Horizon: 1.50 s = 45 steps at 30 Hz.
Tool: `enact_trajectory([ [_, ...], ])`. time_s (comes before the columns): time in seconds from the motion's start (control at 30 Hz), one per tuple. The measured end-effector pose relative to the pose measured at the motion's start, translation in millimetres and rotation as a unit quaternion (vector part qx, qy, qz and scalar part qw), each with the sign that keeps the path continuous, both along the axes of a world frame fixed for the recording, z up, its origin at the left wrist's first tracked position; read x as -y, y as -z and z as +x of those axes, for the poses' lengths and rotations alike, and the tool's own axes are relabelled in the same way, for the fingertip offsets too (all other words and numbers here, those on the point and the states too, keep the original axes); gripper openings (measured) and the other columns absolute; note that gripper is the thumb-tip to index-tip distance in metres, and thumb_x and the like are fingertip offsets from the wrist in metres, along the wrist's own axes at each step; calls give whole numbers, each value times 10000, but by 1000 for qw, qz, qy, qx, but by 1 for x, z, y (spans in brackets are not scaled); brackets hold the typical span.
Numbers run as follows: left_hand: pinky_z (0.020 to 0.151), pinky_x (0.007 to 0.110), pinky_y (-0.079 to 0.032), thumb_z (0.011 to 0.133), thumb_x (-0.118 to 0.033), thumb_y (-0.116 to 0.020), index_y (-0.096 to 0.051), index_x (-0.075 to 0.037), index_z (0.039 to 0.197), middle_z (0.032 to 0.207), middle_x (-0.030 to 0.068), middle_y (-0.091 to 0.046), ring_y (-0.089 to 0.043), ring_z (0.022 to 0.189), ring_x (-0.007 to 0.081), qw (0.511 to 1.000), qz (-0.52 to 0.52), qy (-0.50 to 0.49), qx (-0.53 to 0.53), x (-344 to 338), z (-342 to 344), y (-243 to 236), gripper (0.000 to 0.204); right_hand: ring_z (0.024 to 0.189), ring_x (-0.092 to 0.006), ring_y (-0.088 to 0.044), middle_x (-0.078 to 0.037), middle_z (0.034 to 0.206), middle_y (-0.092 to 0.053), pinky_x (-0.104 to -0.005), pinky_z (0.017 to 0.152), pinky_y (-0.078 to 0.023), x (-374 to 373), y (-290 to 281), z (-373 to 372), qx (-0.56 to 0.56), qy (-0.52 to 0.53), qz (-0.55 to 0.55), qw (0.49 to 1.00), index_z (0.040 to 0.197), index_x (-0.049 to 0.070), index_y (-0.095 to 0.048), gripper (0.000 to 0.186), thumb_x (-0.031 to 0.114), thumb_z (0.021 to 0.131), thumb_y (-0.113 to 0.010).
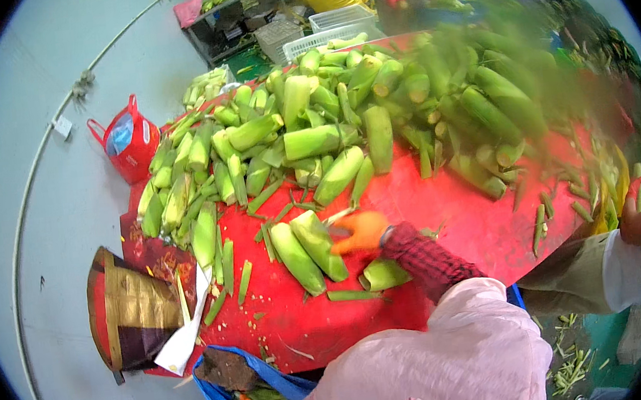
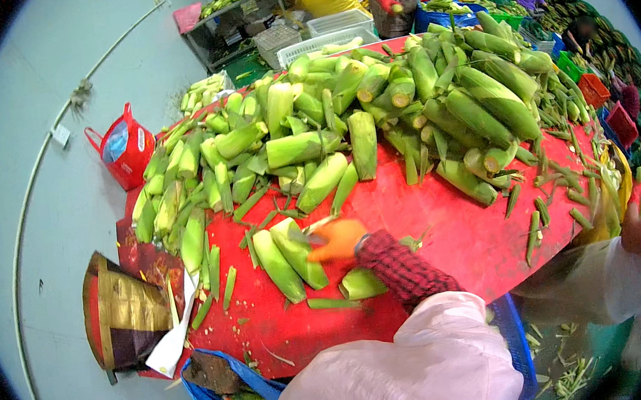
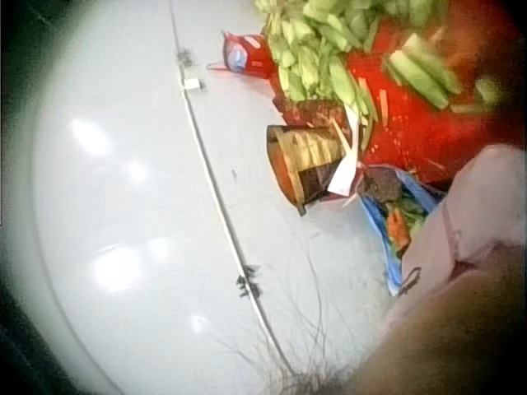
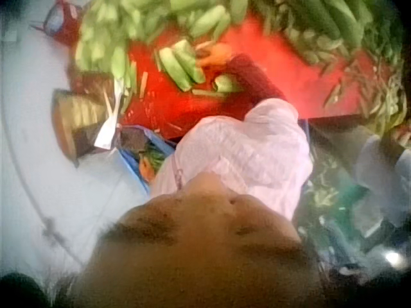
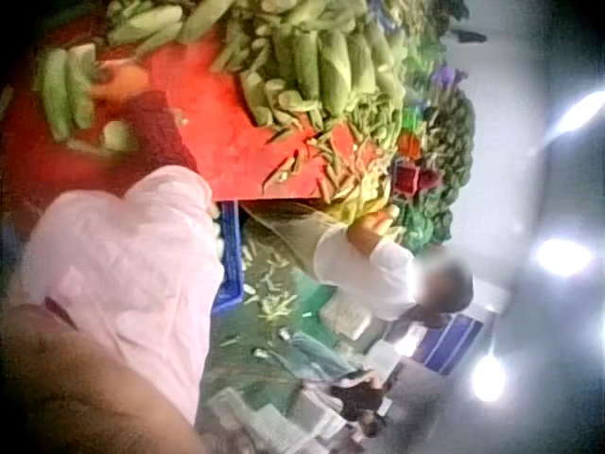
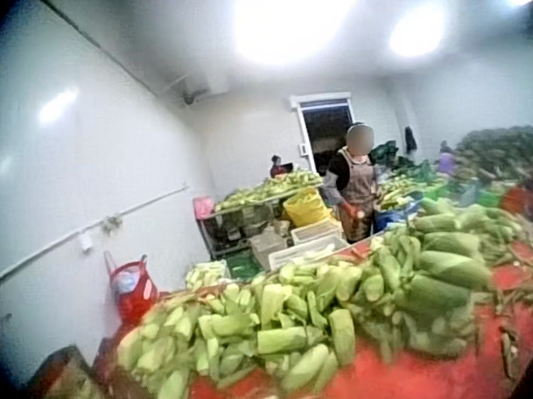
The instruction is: The person shucks ears of corn by hand, removing the husks and placing the shucked corn into a blue crate while discarding the husks onto a table.
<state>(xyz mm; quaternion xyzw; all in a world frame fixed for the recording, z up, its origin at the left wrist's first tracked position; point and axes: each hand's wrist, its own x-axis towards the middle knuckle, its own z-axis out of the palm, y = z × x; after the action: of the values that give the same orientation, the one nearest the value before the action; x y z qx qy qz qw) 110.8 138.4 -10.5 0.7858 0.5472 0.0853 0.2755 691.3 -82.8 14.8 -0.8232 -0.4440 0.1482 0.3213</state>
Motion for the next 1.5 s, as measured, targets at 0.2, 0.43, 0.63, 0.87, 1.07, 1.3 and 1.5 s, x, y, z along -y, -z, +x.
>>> enact_trajectory([
  [0.2,982,331,-492,1023,-182,-529,-615,59,1286,1289,189,-640,-637,1097,269,966,10,-104,238,7,-59,68,367,972,-343,-696,-210,1049,-709,-444,872,-548,100,-74,-12,-197,72,-270,940,1333,89,-586,803,594,730,-745],
  [0.43,1010,326,-466,1025,-179,-517,-593,76,1306,1304,186,-636,-610,1172,235,949,-9,-108,297,20,-18,22,387,1072,-372,-662,-247,1357,-543,-465,859,-543,73,-16,-45,126,38,-359,924,1507,-9,-229,1117,422,662,-818],
  [0.63,995,317,-478,1004,-120,-545,-619,55,1287,1280,166,-654,-628,1146,218,930,-3,-44,365,23,7,14,340,959,-352,-703,-268,1526,-377,-458,738,-573,42,17,-61,236,-39,-283,929,1544,11,-159,976,207,742,-681],
  [0.87,974,301,-490,988,-106,-573,-639,43,1266,1273,147,-664,-639,1124,200,929,-60,-31,364,49,-4,42,322,934,-366,-699,-195,1561,-349,-475,698,-577,12,14,-145,205,-24,-62,976,1540,149,-248,848,160,786,-636],
  [1.07,975,310,-487,967,-136,-607,-656,27,1252,1230,151,-686,-642,1128,208,935,-49,42,349,52,33,12,332,953,-359,-691,-179,1473,-467,-456,695,-579,5,44,-166,215,21,34,976,1436,184,-452,659,97,800,-599],
  [1.3,989,342,-482,958,-160,-621,-570,-7,1366,1289,150,-649,-635,1138,225,922,-73,226,307,63,135,-33,439,924,-308,-692,-115,1136,-683,-440,737,-558,1,23,-195,112,33,218,969,1248,185,-629,452,186,803,-712],
  [1.5,962,348,-494,956,-271,-649,-417,-44,1489,1282,122,-623,-628,1069,206,750,-412,116,505,101,206,-36,625,746,-275,-700,-124,985,-706,-389,664,-560,-23,-19,-225,-30,-16,254,967,1185,111,-677,397,208,804,-730],
])
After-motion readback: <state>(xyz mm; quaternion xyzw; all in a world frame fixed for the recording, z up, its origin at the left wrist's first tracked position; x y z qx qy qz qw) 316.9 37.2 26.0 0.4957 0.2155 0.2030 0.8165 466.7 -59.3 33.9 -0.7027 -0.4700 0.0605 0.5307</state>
